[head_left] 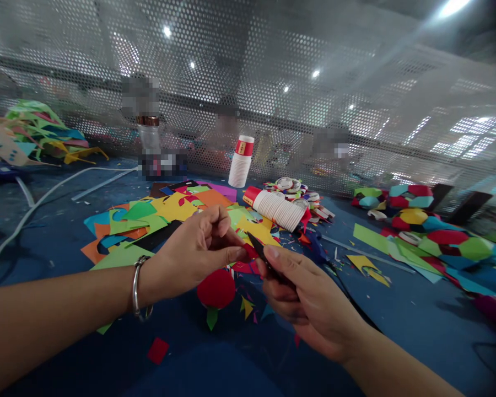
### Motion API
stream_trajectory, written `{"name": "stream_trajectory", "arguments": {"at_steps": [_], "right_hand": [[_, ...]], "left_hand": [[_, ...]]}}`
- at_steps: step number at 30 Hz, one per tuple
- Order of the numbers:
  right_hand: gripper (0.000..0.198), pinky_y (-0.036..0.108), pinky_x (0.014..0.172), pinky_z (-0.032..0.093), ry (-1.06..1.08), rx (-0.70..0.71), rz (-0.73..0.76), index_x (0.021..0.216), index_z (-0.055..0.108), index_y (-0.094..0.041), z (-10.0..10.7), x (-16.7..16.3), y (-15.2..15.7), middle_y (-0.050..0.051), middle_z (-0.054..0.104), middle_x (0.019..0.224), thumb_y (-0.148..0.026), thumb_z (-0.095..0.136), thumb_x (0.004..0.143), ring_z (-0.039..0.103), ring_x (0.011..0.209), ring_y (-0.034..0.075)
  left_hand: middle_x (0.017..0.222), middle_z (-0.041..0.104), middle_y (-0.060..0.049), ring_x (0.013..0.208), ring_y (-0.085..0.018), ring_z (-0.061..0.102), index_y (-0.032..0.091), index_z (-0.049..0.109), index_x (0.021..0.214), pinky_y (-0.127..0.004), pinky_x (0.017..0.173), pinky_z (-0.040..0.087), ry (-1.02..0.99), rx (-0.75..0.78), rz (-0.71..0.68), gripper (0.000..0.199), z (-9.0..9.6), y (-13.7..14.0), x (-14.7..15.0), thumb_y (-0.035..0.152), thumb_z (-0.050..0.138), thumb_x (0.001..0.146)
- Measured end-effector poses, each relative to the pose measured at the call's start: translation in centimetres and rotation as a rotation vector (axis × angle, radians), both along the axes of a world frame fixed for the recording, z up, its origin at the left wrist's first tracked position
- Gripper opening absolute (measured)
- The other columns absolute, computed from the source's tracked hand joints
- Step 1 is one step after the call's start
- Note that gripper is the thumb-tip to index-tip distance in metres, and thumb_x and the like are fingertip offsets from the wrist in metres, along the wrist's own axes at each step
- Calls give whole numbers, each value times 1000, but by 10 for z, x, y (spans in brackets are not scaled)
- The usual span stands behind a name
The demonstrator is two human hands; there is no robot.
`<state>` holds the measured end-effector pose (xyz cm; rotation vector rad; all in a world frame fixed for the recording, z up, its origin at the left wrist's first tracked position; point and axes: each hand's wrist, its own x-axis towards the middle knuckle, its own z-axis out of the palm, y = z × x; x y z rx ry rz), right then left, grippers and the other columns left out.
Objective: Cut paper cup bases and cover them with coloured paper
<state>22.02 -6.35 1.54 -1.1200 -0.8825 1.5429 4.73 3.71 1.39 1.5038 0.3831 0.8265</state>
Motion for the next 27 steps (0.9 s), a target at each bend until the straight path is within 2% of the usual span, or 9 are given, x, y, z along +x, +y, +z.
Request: {"name": "stream_trajectory", "arguments": {"at_steps": [7,9,12,15,17,23,27], "right_hand": [[38,20,40,11,-209,174,-142,77,54,-19,-5,0,5,-9,28,59,-53,66,91,14,49,6],[36,22,41,11,-298,212,-151,81,56,-20,-7,1,7,-9,29,60,-53,67,90,15,50,7],[31,24,42,14,-468,242,-146,92,62,-21,-10,2,8,-8,38,63,-50,71,87,21,49,7],[29,24,42,17,-545,245,-141,91,66,-21,-11,2,8,-6,44,64,-48,73,86,27,50,7],[27,24,41,16,-538,244,-144,89,67,-21,-11,2,7,-6,41,61,-47,72,86,25,49,8],[24,24,40,15,-476,240,-163,89,68,-20,-11,1,6,-7,38,60,-44,74,85,21,48,7],[25,24,41,14,-456,233,-151,92,70,-21,-10,1,6,-8,37,59,-43,77,82,21,47,7]], "left_hand": [[79,59,4,79,-13,62,22,40,86,-30,75,49,55,2,101,34,-2,2,-1,20,73,82],[79,59,4,79,-15,63,22,41,86,-30,72,48,73,-19,83,35,-1,0,0,22,75,80],[77,60,3,76,-16,63,21,43,86,-30,69,47,109,-47,41,39,0,-3,1,25,80,76],[77,61,2,73,-15,61,21,43,86,-29,68,47,117,-45,14,37,-1,-5,2,25,79,75],[78,61,2,74,-15,60,22,45,88,-29,69,47,119,-6,12,33,-2,-5,1,21,76,77],[83,62,0,74,-14,57,21,57,93,-27,67,45,169,246,17,12,-4,-5,-3,17,65,85],[84,64,0,77,-14,58,21,63,89,-26,72,47,189,299,-28,6,-2,-6,-4,16,61,87]]}}
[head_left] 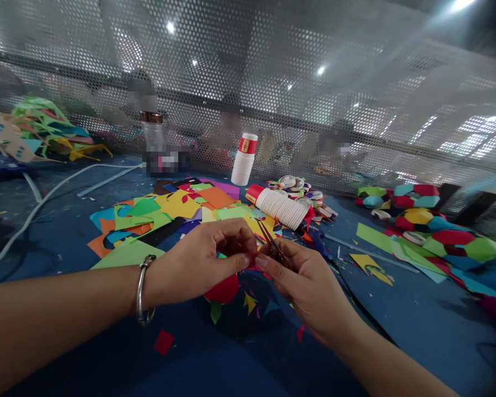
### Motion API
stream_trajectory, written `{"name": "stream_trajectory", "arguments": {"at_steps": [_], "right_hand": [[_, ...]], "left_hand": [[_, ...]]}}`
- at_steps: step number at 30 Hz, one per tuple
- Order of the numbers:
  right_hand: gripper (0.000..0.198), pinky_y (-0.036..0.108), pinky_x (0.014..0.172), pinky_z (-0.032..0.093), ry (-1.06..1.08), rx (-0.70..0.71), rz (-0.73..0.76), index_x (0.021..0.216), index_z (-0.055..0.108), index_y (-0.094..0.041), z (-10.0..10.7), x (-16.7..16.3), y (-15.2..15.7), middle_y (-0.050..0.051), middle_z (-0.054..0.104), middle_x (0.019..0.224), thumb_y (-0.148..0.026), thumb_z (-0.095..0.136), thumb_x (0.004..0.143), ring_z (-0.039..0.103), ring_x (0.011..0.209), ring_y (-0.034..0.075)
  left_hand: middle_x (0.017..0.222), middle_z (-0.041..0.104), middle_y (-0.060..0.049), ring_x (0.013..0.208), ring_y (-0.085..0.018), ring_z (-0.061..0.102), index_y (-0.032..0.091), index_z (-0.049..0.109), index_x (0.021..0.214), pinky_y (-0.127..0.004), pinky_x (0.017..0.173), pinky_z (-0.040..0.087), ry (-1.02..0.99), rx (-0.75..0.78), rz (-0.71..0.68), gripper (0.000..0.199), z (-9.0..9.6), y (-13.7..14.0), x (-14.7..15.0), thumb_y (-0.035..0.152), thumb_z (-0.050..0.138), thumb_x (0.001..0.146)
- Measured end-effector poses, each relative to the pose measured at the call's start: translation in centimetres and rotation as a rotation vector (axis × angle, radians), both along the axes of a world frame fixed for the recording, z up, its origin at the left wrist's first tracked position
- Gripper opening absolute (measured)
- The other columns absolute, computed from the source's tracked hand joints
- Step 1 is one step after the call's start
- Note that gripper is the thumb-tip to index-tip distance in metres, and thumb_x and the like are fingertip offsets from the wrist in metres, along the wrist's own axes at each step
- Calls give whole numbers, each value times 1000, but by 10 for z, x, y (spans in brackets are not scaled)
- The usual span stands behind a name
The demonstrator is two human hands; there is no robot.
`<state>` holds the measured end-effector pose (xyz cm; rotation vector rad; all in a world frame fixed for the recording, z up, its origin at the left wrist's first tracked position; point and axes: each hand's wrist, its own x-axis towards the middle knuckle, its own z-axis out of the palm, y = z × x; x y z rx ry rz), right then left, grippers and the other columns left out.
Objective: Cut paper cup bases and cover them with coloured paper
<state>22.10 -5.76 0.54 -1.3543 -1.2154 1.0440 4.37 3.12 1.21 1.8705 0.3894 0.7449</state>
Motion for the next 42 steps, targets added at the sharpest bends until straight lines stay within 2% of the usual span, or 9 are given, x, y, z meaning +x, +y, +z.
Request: {"name": "stream_trajectory", "arguments": {"at_steps": [4,9,18,20,24,28,31,37,42], "right_hand": [[26,24,42,13,-2,-4,4,95,71,-20,0,0,0,-8,40,59,-41,78,81,19,48,7],[26,25,41,13,-21,9,-12,84,68,-19,-1,0,0,-7,38,59,-42,78,81,20,48,7],[17,24,41,12,-23,-27,16,92,69,-22,-3,4,0,-8,35,60,-34,77,82,18,48,7],[16,24,41,12,-40,-28,29,91,69,-22,-3,4,1,-8,33,59,-34,76,83,18,48,7],[21,25,42,12,-61,-37,27,93,69,-22,0,4,2,-8,36,62,-41,75,85,18,49,7],[31,24,43,17,-91,-54,18,96,66,-22,1,4,4,-7,37,66,-52,67,90,23,51,7],[34,23,43,15,-58,-76,38,99,63,-22,0,5,4,-7,36,67,-55,64,92,20,52,7],[37,23,43,13,-10,-124,65,84,54,-21,0,4,4,-9,26,61,-55,58,95,17,51,8],[37,23,42,11,18,-187,129,88,57,-20,0,4,6,-10,24,60,-56,59,95,15,50,7]], "left_hand": [[87,68,-2,80,-15,61,20,65,87,-29,76,49,39,-5,-27,5,1,1,0,17,61,86],[85,68,-3,76,-17,61,20,65,94,-30,69,49,85,-73,6,11,0,2,0,21,63,83],[88,70,-2,79,-16,63,21,66,91,-29,75,50,132,118,14,7,9,-2,-3,19,59,88],[85,69,-2,76,-16,62,20,65,87,-28,72,49,145,60,2,4,7,0,-3,19,61,86],[86,70,-4,79,-17,64,19,65,89,-30,72,49,92,-182,-10,8,0,10,0,22,67,81],[85,69,-3,79,-16,64,18,66,91,-29,73,49,35,-251,95,15,-2,21,-1,24,72,79],[86,68,-2,80,-14,64,17,66,93,-28,74,49,-1,-245,149,19,1,26,-3,25,74,78],[84,66,-1,74,-12,60,16,67,94,-25,68,48,10,-125,176,16,3,27,-4,22,70,80],[91,71,-3,79,-15,63,19,69,100,-28,71,51,50,-76,183,19,-1,26,-4,23,67,82]]}}
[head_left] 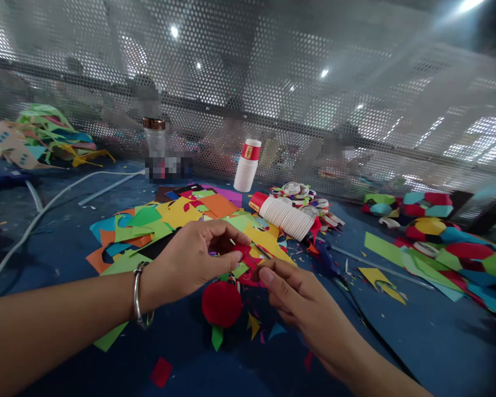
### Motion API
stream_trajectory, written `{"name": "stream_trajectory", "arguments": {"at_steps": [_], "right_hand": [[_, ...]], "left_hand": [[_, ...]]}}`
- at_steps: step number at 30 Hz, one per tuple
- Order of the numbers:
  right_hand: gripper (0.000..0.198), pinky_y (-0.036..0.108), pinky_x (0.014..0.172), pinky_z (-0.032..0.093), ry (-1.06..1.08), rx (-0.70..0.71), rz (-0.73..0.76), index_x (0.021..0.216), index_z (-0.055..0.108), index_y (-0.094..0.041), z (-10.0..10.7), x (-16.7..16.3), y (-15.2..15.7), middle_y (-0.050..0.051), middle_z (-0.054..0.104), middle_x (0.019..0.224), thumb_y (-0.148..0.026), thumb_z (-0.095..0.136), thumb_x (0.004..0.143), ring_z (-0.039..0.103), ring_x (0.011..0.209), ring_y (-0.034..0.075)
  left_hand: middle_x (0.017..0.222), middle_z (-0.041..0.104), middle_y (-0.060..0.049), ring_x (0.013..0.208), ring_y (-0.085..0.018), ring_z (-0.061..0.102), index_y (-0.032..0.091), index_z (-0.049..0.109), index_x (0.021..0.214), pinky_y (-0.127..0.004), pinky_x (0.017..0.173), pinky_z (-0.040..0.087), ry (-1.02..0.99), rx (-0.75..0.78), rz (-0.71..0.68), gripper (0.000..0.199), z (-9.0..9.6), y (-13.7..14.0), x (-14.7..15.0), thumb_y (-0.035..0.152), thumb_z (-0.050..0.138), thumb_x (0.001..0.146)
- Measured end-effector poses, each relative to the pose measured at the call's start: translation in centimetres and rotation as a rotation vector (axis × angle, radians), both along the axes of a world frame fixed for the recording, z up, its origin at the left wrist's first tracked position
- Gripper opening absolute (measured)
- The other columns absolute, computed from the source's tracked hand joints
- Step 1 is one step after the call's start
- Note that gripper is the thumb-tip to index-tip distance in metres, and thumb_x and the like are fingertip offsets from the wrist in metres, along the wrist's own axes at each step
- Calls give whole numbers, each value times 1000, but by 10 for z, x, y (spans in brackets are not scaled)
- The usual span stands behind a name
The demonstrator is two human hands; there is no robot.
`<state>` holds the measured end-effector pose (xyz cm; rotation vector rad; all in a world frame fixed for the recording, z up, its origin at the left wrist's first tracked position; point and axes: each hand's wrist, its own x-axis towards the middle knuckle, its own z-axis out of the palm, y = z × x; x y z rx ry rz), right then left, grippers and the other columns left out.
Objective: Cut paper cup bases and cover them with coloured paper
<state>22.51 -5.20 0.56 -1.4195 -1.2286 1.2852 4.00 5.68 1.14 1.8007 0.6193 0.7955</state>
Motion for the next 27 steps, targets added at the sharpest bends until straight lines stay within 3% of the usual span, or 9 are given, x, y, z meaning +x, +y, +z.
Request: {"name": "stream_trajectory", "arguments": {"at_steps": [12,27], "right_hand": [[36,22,42,9,107,-18,9,83,53,-20,-1,0,3,-10,22,59,-53,62,94,12,50,6],[38,22,42,9,91,-34,14,81,52,-19,0,0,0,-11,22,59,-53,62,94,12,49,6]], "left_hand": [[91,72,-2,78,-13,64,18,71,97,-27,73,53,20,126,-12,16,3,-7,2,19,65,82],[94,71,-2,81,-12,66,18,72,97,-24,74,55,-11,120,-43,17,1,-10,5,15,65,82]]}}
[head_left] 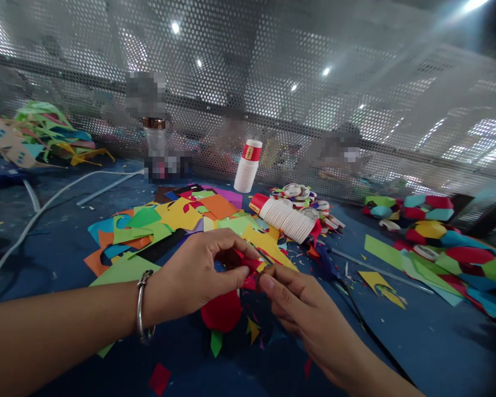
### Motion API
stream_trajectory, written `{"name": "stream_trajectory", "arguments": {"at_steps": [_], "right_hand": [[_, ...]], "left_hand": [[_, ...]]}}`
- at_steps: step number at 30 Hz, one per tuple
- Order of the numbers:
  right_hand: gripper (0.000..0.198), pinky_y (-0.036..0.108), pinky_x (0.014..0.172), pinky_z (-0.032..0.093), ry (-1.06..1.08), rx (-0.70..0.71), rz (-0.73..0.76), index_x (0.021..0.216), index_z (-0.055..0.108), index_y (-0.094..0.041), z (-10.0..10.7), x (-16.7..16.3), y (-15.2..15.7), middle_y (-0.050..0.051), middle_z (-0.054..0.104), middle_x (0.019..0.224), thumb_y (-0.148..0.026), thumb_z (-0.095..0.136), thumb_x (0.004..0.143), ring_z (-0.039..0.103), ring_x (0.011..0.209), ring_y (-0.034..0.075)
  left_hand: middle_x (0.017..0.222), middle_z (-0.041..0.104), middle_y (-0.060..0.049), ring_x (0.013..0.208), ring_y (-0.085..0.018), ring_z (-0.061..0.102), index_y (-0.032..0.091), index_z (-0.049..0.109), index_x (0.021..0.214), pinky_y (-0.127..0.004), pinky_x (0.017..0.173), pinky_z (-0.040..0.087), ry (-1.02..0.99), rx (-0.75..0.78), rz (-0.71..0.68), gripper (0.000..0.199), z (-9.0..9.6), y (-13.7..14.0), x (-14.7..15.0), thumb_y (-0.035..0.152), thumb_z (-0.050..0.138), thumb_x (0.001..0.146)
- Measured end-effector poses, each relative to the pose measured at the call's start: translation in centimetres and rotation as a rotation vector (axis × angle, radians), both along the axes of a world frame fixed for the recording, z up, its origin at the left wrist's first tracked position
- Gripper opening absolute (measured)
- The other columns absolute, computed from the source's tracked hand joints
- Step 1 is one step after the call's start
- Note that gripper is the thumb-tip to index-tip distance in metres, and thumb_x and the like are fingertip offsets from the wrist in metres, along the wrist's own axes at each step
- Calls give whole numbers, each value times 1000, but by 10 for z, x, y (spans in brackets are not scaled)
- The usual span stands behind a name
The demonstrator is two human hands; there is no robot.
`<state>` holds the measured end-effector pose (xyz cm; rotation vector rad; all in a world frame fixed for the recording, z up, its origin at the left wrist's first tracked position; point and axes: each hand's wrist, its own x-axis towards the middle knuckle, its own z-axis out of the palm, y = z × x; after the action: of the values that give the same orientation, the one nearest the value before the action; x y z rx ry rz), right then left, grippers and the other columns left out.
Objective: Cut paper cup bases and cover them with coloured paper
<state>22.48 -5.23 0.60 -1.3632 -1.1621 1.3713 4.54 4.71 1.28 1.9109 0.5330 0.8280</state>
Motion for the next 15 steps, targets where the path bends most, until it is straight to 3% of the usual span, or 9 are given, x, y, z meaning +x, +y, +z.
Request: {"name": "stream_trajectory", "arguments": {"at_steps": [15], "right_hand": [[40,24,43,9,5,-34,16,79,49,-20,5,0,-1,-10,24,60,-54,61,94,13,51,7]], "left_hand": [[92,70,-2,80,-14,64,18,70,96,-28,74,54,19,-70,-41,16,2,0,-1,15,64,81]]}}
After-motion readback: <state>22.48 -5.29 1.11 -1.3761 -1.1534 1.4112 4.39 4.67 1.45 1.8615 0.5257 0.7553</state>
